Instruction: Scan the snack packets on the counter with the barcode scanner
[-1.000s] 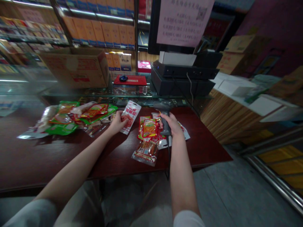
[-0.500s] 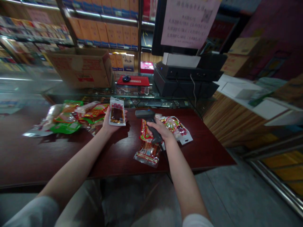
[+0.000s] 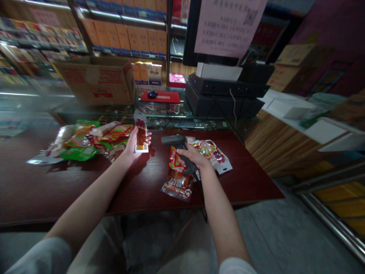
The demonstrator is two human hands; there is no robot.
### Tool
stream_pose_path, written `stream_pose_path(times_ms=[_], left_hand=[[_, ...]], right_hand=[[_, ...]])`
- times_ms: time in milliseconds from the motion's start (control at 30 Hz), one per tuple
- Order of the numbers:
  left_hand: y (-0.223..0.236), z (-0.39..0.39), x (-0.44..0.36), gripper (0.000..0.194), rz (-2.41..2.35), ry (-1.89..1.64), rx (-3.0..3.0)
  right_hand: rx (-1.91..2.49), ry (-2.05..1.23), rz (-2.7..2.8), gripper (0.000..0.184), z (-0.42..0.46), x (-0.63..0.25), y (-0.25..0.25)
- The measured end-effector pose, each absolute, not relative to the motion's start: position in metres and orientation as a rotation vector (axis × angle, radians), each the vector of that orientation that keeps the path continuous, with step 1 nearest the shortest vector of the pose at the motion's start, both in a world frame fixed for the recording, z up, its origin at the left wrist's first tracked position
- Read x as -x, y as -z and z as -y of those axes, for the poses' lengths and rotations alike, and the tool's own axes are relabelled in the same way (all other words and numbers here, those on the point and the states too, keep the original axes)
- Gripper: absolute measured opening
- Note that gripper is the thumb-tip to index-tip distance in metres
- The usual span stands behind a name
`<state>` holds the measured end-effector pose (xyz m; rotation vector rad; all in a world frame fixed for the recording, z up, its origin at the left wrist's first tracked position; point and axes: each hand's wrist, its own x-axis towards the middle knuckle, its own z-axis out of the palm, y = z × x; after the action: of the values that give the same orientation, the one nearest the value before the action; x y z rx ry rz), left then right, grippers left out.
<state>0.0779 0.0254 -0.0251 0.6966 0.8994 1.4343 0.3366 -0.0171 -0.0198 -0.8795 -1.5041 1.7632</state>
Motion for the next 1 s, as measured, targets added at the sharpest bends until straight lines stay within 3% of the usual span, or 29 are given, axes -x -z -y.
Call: stream_pose_path(times_ms=[67,167,233,467,567,633,767,867,1000], left_hand=[[0.019,-0.024,-0.074,0.03,-1.215,-1.589,-0.968],[0.006,-0.017,-0.056,0.06,-1.742,-1.71,-1.442],[0.0,-0.011,-0.039,0.068,-2.039,-1.641,-1.627],[0.01,-0.015,-0.003,0.056,-2.567,-1.146,-1.621],[0.008,-0.018,-0.021,0.05,-2.337,-1.261,-1.901],[0.009,-0.014,-0.048,0.049,-1.92,-1.275,-2.151],[0.026,0.017,-0.118,0.071,-0.948,-0.861,-2.462],[0.045,0.043,-0.155,0.098,-0.774,-0.436,-2.553],[0.062,0.043,-0.162,0.088,-0.84,-0.284,-2.6]], right_hand=[[0.913,-1.72,1.457,0.041,0.017,-0.342,0.018],[0.951,-1.597,1.387,0.038,0.016,-0.351,0.015],[0.957,-1.492,1.333,0.035,0.014,-0.358,0.014],[0.995,-1.002,1.062,0.036,0.004,-0.387,0.008],[1.062,-0.871,1.008,0.034,0.006,-0.413,0.006],[1.153,-0.81,1.0,0.03,0.011,-0.431,0.009],[1.44,-0.87,0.878,0.026,0.025,-0.453,0.024],[1.477,-0.998,0.783,0.026,0.029,-0.452,0.037],[1.45,-1.11,0.734,0.023,0.025,-0.445,0.045]])
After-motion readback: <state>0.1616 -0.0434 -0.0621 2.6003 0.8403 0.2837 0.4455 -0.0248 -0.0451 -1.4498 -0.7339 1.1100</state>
